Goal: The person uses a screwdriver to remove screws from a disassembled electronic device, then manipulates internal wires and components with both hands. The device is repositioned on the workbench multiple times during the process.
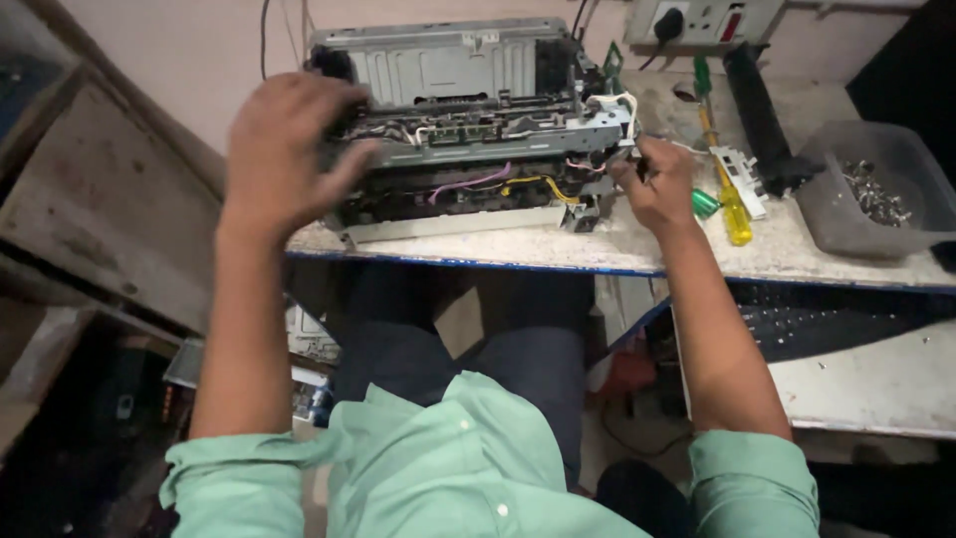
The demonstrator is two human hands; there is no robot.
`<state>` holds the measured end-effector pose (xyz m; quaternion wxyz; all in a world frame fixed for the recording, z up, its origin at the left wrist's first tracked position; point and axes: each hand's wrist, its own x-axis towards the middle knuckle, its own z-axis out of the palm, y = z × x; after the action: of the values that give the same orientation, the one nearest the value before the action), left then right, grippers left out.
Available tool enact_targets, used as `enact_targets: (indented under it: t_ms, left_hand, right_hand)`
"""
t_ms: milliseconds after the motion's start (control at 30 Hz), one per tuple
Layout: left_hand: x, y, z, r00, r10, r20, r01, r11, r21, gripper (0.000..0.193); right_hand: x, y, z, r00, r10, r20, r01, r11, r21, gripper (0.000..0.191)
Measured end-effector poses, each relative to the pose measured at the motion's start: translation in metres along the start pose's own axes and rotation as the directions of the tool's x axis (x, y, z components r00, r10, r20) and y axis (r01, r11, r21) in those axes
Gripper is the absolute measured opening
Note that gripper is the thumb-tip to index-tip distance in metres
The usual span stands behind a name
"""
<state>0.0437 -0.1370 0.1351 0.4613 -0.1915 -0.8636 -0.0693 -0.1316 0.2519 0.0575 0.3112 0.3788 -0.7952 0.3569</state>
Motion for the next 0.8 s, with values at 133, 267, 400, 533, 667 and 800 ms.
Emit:
enact_targets:
  t_ms: [133, 267, 400, 533, 667, 800]
  left_hand:
    - [0.002, -0.006, 0.018, 0.999, -0.003, 0.04, -0.002, 0.992, 0.124, 0.053]
    - [-0.004, -0.016, 0.025, 0.999, -0.025, -0.02, 0.028, 0.99, 0.136, 0.048]
    - [-0.005, -0.024, 0.018, 0.996, -0.083, 0.021, 0.08, 0.992, 0.094, 0.047]
    - [0.002, -0.021, 0.0, 0.992, -0.129, 0.002, 0.129, 0.991, 0.031, 0.047]
    - [0.011, -0.009, -0.021, 0.97, -0.214, 0.116, 0.216, 0.976, -0.004, 0.047]
    - [0.038, -0.005, -0.03, 0.965, -0.179, 0.189, 0.181, 0.983, 0.007, 0.045]
  right_hand:
    - [0.0, 0.004, 0.002, 1.0, 0.005, -0.007, -0.005, 0.995, 0.097, 0.034]
    - [-0.006, 0.006, 0.004, 0.998, -0.05, -0.046, 0.057, 0.982, 0.18, 0.037]
    - [-0.009, 0.005, 0.01, 0.978, -0.174, -0.118, 0.191, 0.97, 0.147, 0.048]
    - [-0.014, 0.001, -0.001, 0.976, -0.18, -0.127, 0.199, 0.967, 0.159, 0.057]
    - [-0.027, -0.005, -0.017, 0.966, -0.126, -0.227, 0.185, 0.948, 0.261, 0.05]
    - [-0.036, -0.01, -0.028, 0.947, 0.056, -0.316, 0.117, 0.857, 0.501, 0.051]
